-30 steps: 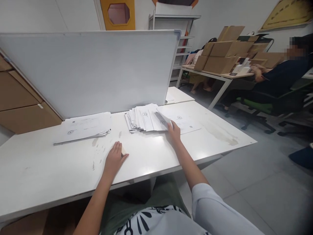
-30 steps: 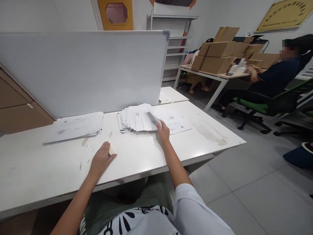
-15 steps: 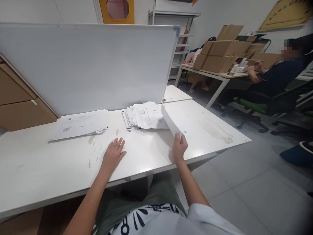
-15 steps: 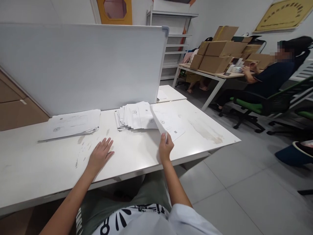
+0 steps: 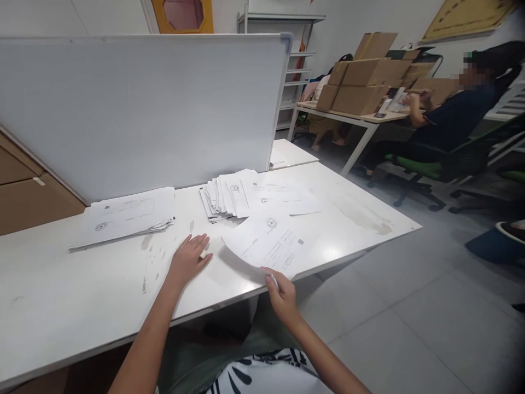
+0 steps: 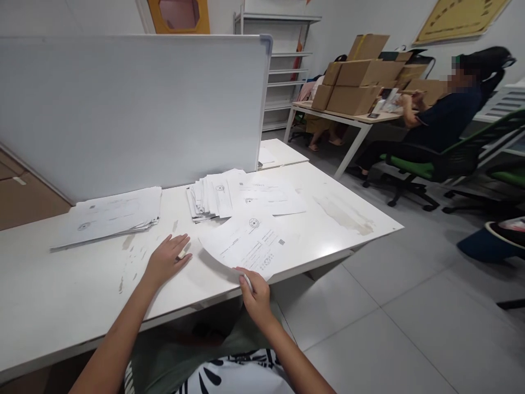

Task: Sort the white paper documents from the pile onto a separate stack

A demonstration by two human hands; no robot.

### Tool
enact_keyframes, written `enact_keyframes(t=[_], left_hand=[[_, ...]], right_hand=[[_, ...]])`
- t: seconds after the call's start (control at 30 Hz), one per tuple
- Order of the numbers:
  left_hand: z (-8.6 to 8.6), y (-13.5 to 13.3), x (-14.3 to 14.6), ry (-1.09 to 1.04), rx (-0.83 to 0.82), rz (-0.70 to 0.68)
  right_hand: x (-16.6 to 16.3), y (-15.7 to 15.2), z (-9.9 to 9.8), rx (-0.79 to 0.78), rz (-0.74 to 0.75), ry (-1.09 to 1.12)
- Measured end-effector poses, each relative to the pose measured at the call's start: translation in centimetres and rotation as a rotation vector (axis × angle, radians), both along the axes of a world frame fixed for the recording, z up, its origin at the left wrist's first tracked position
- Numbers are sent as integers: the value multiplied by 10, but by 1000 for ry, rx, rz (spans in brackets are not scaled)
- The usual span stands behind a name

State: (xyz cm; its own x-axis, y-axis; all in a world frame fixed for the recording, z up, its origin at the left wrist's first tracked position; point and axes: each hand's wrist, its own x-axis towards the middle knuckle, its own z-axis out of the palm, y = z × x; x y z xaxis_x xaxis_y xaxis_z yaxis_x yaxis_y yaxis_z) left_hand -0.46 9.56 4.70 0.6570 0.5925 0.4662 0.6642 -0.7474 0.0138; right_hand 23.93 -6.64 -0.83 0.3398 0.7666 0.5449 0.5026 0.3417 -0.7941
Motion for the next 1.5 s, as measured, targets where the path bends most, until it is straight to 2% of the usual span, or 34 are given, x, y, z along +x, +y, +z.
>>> enact_keyframes(t=[0.17, 0.73, 1.23, 1.5], left_hand=[[-2, 3, 2, -27, 52, -3], [-2, 8, 6, -36, 85, -58], [-10, 10, 5, -33, 32, -34], [-8, 10, 5, 11, 30, -22]], right_hand=[[-3, 6, 1, -63, -39, 10], [-6, 8, 2, -58, -88, -44], [-6, 6, 4, -65, -84, -54], [-6, 6, 5, -62, -83, -66]])
